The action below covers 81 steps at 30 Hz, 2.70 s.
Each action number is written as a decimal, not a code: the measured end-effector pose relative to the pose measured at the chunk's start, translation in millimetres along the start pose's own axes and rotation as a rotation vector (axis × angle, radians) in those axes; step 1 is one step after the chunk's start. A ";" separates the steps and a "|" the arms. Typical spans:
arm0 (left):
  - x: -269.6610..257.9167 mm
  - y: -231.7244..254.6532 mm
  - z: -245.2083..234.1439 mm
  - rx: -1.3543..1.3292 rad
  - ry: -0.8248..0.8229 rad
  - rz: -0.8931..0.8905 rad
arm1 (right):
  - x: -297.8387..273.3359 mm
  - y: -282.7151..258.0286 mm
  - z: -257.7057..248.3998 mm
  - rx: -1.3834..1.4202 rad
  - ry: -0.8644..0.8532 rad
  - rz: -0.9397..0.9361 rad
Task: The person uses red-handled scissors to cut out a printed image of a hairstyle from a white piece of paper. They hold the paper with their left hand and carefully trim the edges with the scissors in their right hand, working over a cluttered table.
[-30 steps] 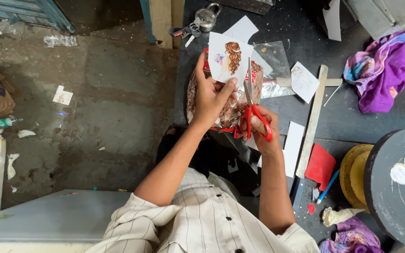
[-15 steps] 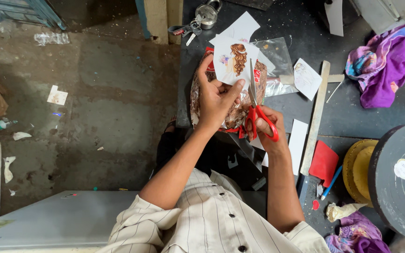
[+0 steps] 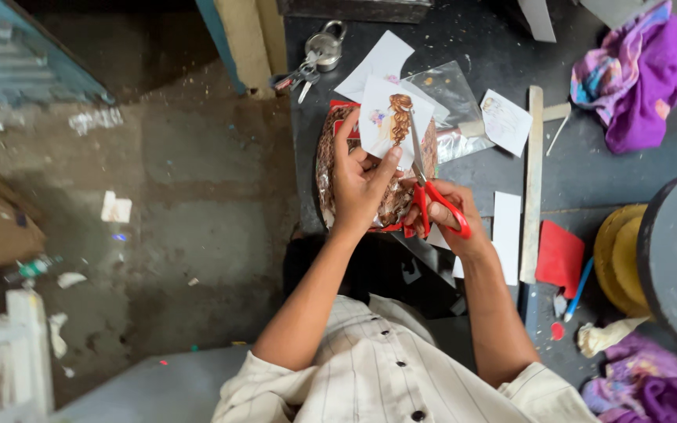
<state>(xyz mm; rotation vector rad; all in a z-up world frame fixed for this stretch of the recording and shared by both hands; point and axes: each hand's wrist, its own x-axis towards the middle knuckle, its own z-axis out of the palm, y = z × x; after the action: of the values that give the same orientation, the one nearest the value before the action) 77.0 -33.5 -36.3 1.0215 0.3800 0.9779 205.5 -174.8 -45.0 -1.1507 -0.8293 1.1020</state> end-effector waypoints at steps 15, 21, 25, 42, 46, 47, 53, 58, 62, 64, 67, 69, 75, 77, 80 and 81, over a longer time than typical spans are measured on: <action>-28.8 18.4 19.9 0.081 -0.019 -0.046 | -45.2 -9.3 25.2 0.072 -0.043 -0.005; -55.7 51.2 18.6 0.196 -0.080 -0.066 | -73.8 5.4 56.0 0.405 -0.036 0.014; -65.5 65.9 14.9 0.273 -0.118 -0.090 | -87.8 10.9 61.1 0.399 -0.061 -0.036; -80.4 54.7 13.2 0.222 -0.095 -0.179 | -98.3 2.5 51.3 0.207 -0.056 0.088; -80.0 43.3 4.7 0.207 -0.177 -0.233 | -103.8 7.1 50.4 0.230 0.009 0.083; -78.7 40.8 2.1 0.200 -0.192 -0.229 | -103.7 8.1 50.1 0.213 0.026 0.075; -77.4 28.3 -8.4 0.207 -0.225 -0.136 | -97.1 4.7 50.8 0.132 0.066 0.052; -75.0 22.8 -18.4 0.217 -0.208 -0.083 | -91.7 2.1 58.0 0.061 0.080 0.084; -73.6 22.6 -23.1 0.215 -0.160 -0.105 | -86.9 2.9 61.0 0.015 0.102 0.109; -73.6 23.9 -23.5 0.217 -0.155 -0.114 | -86.1 3.2 62.1 0.029 0.094 0.101; -73.1 26.1 -23.7 0.225 -0.146 -0.124 | -85.4 3.7 63.0 0.035 0.085 0.094; -73.5 27.5 -21.8 0.217 -0.148 -0.114 | -86.1 3.9 63.3 0.062 0.073 0.084; -71.0 36.0 -3.8 0.092 -0.221 -0.159 | -90.3 -5.6 57.7 0.077 0.079 0.024; -70.4 40.6 3.2 0.054 -0.266 -0.179 | -93.0 -10.3 53.9 0.102 0.063 -0.014; -70.0 47.7 12.0 0.057 -0.337 -0.197 | -98.3 -15.1 49.7 0.130 0.051 -0.072; -69.8 48.9 15.0 0.060 -0.359 -0.185 | -100.6 -16.1 48.5 0.140 0.053 -0.085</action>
<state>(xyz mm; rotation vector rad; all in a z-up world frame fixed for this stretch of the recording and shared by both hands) 24.7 -91.1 1.7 1.1695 0.2015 0.6046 136.2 -258.4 -14.8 -1.0149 -0.7417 1.0387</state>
